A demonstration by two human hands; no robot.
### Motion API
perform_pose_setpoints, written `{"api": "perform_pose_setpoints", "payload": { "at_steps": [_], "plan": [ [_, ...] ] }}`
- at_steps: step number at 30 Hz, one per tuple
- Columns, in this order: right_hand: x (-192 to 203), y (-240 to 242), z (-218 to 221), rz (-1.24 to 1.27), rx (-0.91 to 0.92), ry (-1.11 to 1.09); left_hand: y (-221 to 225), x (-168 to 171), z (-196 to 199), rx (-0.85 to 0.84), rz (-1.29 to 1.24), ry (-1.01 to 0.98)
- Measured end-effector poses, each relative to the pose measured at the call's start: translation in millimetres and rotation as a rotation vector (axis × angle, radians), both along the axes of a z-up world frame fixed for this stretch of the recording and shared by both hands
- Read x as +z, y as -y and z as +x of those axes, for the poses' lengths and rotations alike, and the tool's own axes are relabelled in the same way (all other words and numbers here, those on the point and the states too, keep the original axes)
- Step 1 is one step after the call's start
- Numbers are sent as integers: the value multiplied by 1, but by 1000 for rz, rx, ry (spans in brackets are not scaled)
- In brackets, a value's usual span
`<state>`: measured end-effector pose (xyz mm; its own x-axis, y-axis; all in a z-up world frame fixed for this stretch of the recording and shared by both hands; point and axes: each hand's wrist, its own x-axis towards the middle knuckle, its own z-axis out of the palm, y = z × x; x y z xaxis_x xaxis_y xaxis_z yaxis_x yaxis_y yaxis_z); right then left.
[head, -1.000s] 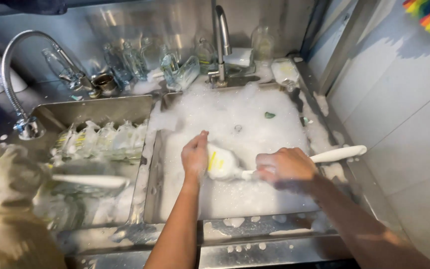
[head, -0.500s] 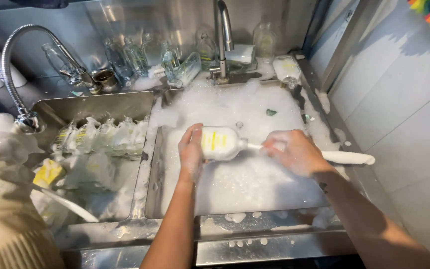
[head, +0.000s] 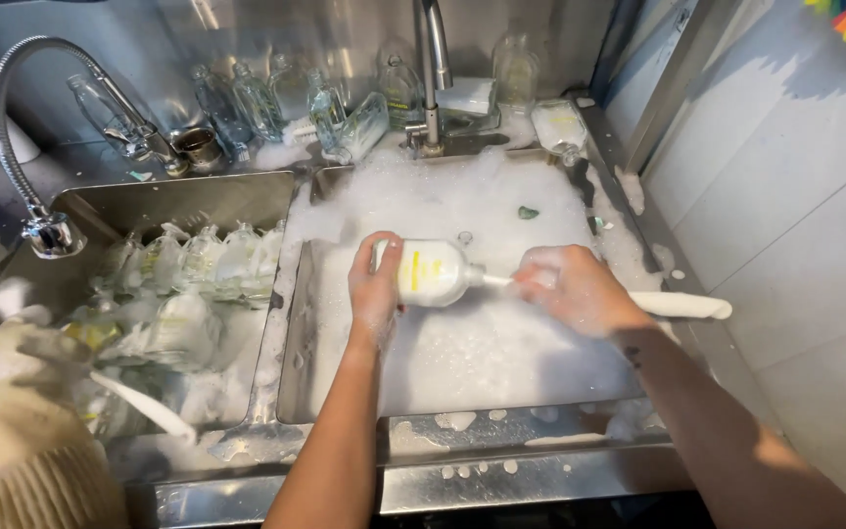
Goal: Manually cleaning glass bottles using a bottle brush and sponge in a soapy industrial sink.
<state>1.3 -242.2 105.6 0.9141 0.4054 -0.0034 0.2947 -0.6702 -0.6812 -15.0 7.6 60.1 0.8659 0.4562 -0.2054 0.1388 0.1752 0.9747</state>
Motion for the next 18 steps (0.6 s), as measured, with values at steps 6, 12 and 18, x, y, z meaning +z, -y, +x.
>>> {"api": "perform_pose_setpoints", "payload": {
  "at_steps": [6, 12, 18],
  "plan": [
    [9, -3, -11, -234, -182, 101, 14, 13, -5, 40, 64, -26],
    [21, 9, -12, -107, -132, -21, 11, -3, -2, 67, 130, -57],
    [36, 5, -24, -255, 36, -125, -12, -48, 13, 209, 188, -150]
  ]
}}
